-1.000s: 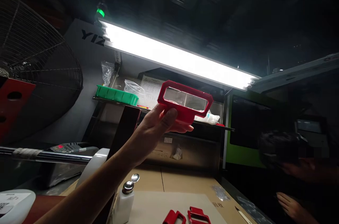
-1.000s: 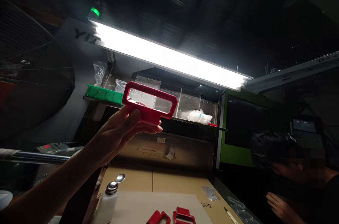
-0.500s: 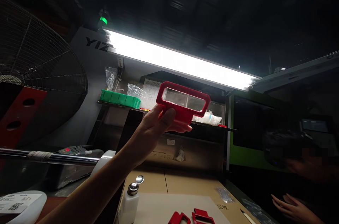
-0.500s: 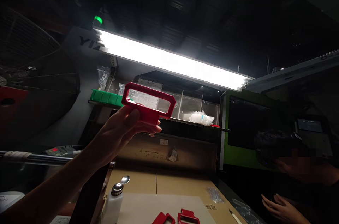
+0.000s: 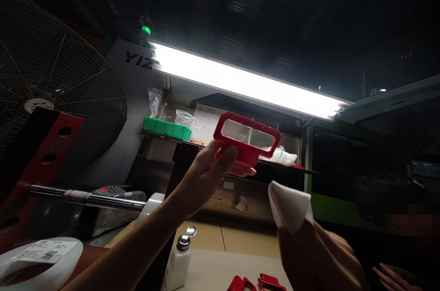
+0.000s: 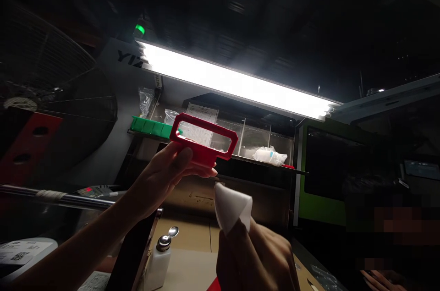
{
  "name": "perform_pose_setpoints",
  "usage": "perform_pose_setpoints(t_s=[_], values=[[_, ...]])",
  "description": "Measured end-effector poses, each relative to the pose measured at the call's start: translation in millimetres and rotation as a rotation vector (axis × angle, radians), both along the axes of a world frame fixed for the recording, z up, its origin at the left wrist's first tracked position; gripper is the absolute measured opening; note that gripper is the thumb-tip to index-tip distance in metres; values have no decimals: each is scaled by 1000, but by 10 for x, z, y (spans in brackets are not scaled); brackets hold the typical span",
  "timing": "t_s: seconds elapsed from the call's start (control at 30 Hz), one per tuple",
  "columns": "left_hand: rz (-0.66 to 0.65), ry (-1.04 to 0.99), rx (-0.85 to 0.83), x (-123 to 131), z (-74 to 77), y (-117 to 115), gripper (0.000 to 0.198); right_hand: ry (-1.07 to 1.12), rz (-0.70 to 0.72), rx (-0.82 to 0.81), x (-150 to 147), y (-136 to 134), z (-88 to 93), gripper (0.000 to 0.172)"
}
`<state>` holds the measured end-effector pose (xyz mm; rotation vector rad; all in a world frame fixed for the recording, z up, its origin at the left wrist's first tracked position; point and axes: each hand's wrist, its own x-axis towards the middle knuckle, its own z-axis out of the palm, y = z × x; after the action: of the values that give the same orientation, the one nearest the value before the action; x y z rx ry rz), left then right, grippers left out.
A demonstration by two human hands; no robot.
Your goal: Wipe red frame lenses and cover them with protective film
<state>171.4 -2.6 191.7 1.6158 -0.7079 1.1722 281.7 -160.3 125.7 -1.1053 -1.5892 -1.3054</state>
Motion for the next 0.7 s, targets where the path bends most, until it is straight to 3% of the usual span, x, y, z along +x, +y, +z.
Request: perform_pose_setpoints(t_s=[0.2,0.33,0.4,0.47,0.57,0.7], values=[[12,13,-27,-67,-21,15,20,-200,-75,17,-217,1,480,39],[38,22,-43,-103,-30,17,22,-359,-315,162,-257,-28,675,22],[40,16,-43,-116,-33,17,22,-432,-416,215,-278,-35,763,22],[34,16,-48,-128,-37,18,22,-430,-428,210,-283,-43,836,26],[19,15,-79,-144,-48,24,22,-229,-247,148,-217,-47,912,34],[-36,3,-71,-158,-52,33,23,333,211,-54,4,33,989,35]])
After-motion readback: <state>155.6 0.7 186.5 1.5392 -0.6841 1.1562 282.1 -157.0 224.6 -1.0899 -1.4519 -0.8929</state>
